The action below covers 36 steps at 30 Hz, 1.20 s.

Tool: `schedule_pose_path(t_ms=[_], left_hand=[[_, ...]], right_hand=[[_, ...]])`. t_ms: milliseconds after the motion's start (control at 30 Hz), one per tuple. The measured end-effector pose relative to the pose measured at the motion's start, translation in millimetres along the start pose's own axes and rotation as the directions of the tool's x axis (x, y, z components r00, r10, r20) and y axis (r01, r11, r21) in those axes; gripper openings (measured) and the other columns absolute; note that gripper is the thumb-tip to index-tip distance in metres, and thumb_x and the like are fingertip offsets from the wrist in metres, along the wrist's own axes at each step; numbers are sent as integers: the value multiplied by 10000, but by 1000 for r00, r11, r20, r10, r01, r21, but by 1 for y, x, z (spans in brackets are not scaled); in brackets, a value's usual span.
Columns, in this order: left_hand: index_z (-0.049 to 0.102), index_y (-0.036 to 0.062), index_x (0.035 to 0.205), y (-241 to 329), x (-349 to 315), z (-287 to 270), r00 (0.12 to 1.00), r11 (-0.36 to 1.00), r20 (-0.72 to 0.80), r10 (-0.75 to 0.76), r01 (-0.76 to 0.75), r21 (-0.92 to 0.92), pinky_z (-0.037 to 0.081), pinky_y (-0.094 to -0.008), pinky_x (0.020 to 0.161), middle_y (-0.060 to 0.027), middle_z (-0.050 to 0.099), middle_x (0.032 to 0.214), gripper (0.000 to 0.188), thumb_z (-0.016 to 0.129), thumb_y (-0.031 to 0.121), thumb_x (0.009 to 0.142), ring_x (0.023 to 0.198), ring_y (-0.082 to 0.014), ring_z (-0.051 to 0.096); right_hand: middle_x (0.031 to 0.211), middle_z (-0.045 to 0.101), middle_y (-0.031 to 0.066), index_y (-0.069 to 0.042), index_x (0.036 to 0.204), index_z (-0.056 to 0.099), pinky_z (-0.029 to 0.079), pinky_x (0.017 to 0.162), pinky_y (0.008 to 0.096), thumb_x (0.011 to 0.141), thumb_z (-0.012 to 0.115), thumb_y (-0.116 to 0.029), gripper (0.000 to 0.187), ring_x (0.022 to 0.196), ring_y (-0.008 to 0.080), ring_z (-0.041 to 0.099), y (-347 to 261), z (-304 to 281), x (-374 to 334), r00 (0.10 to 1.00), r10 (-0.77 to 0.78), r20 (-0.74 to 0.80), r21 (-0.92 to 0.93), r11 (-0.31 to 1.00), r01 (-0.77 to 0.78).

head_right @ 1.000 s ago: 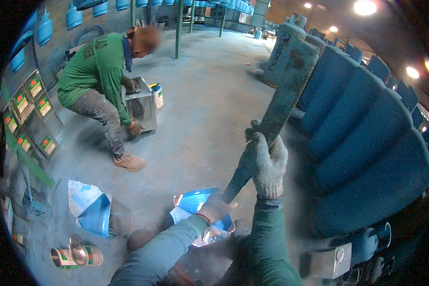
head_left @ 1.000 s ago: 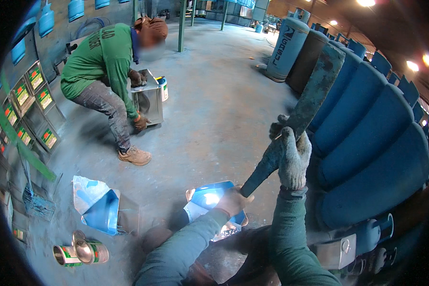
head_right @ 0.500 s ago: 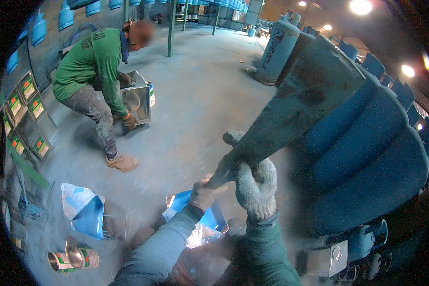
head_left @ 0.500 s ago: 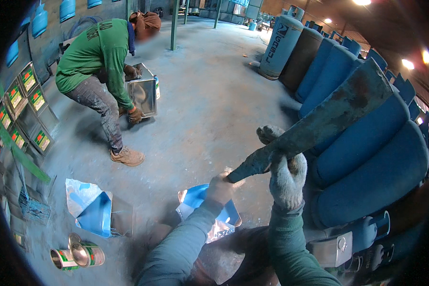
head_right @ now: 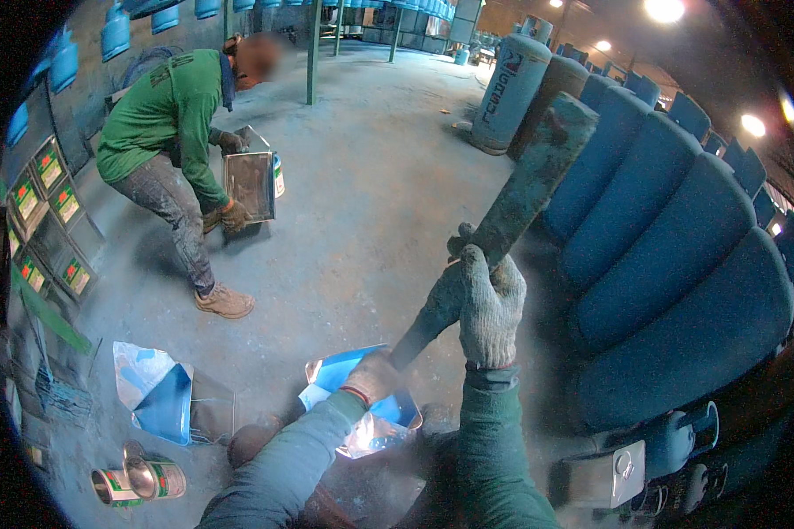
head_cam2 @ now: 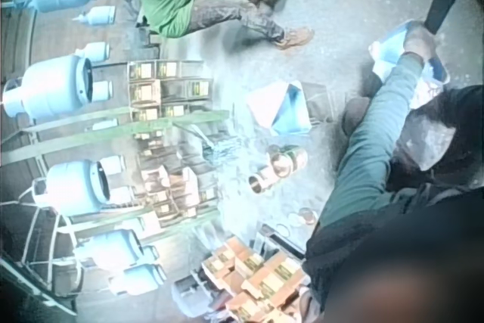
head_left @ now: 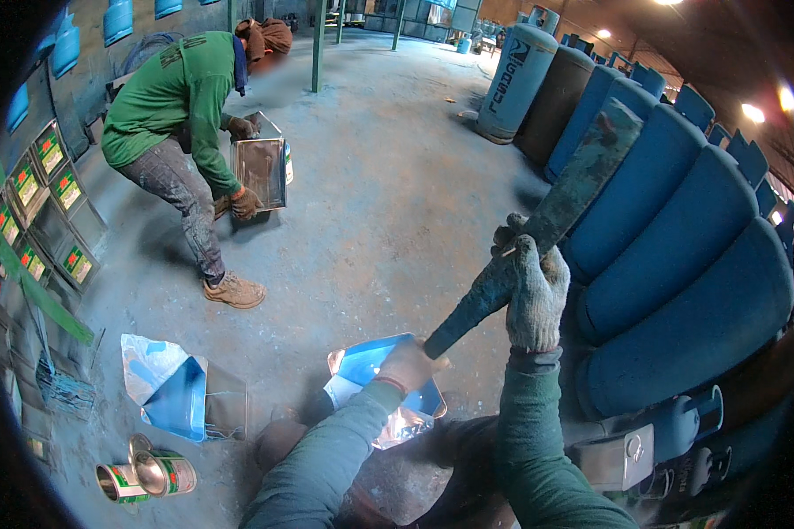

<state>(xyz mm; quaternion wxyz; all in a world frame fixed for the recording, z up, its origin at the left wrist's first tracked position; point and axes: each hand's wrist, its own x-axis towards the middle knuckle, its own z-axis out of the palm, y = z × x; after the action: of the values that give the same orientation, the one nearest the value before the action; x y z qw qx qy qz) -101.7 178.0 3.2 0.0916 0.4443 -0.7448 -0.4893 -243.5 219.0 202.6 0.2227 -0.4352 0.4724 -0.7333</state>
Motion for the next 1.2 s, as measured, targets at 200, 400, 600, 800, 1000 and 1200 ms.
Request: schedule_pose_path(t_ms=[200,400,600,800,1000,1200], left_hand=[[707,62,1122,11,2,-16,947,970,-280,159,-202,-133,562,-425,868,-195,751,1021,418,798,368,852,992,-351,733],[688,68,1111,11,8,18,842,893,-452,296,-412,-182,579,-432,855,-209,751,1019,377,786,350,881,1006,-380,731],[698,59,1156,5,-8,32,980,995,-177,95,-97,-4,559,-470,904,-229,740,1063,448,713,419,890,1050,-402,708],[706,27,1094,-8,-6,-7,992,998,-120,31,-24,65,553,-491,892,-266,715,1057,431,684,400,880,1030,-434,691],[709,46,1095,0,14,-7,886,962,-416,205,-261,-84,559,-455,877,-198,740,995,407,761,370,854,1015,-381,715],[685,49,1135,15,1,20,919,943,-320,230,-291,-159,559,-437,885,-213,734,1015,440,764,397,879,1018,-389,715]], right_hand=[[1250,691,156,60,1360,603,561,918,343,1043,526,-69,351,1022,195,687,-28,9,-27,982,-139,126,50,990,133],[1207,703,142,58,1339,615,558,838,302,927,426,64,453,955,158,678,-45,21,-43,945,-118,305,-76,986,148],[1226,710,154,33,1297,650,543,977,415,1042,628,-237,372,1125,249,683,-16,19,-7,998,-27,54,-64,997,31],[1191,716,138,29,1301,656,529,991,411,1063,608,-258,376,1106,239,673,-4,19,-7,997,-10,82,-7,1000,11],[1159,714,88,20,1281,668,512,899,346,1078,583,-262,358,1024,172,654,-26,18,-32,961,-197,192,-49,976,210],[1112,732,91,22,1287,675,522,803,314,1040,574,-153,319,932,147,657,-41,14,-40,954,-198,227,-127,965,231]])
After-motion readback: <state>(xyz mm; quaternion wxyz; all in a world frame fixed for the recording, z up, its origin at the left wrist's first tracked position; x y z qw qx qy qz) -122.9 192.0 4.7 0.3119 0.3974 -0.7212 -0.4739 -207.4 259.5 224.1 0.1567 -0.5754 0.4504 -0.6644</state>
